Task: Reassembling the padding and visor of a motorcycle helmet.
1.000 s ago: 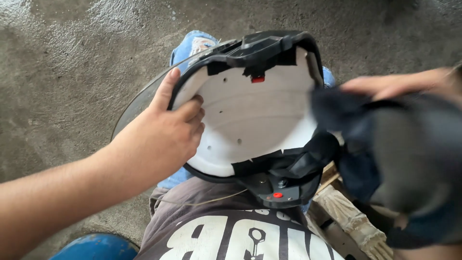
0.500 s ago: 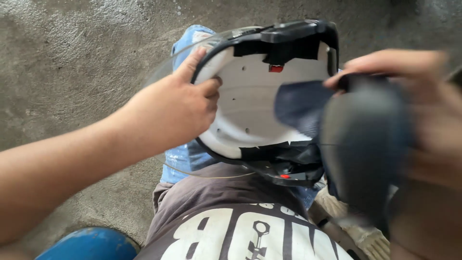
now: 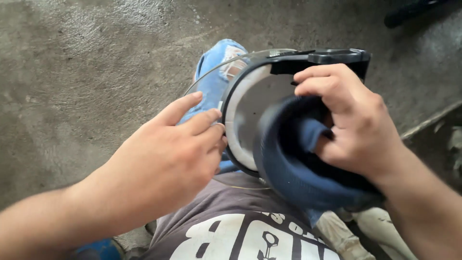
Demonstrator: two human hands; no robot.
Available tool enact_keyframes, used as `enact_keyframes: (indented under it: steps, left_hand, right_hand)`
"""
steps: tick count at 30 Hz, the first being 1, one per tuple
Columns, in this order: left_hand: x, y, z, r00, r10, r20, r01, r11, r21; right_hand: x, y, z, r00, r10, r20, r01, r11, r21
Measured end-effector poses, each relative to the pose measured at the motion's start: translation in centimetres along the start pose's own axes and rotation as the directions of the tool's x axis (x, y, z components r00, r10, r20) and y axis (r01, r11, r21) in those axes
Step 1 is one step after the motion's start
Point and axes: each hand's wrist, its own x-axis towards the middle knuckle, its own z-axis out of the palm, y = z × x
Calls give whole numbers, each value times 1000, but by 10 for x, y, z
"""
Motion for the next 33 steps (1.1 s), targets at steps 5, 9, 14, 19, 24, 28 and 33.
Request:
enact_keyframes:
  steps: [5,9,14,19,24,28,33]
  left_hand:
    - [-16,0,24,995,-92,-23,84,970,-227]
    - [-14,6,23,970,-149,-193,72,932,-356]
    - [-11,7,28,933,-178,-312,44,919,-393]
    - [-8,14,30,933,-175,-315,17,895,-446]
    - [-2,18,32,928,-194,-318,34,893,-448]
    - [2,22,29,934,-198,-298,46,892,-449]
    - [8,25,29,926,-228,-302,85,903,-421]
  right_hand:
    - [23,-2,12,945,-314,-87,137,624,-769]
    - [41,3,20,864,-497,82,356,487,-798]
    - [26,54,35,940,-325,100,224,371,-901]
    - [16,49,37,929,-350,117,240,331,-913]
    - [14,41,30,937,-308,163,271,348,-898]
    - [16,34,30,961,-267,77,239,651,-721]
    - [21,28,34,983,-163,88,178,710,-681]
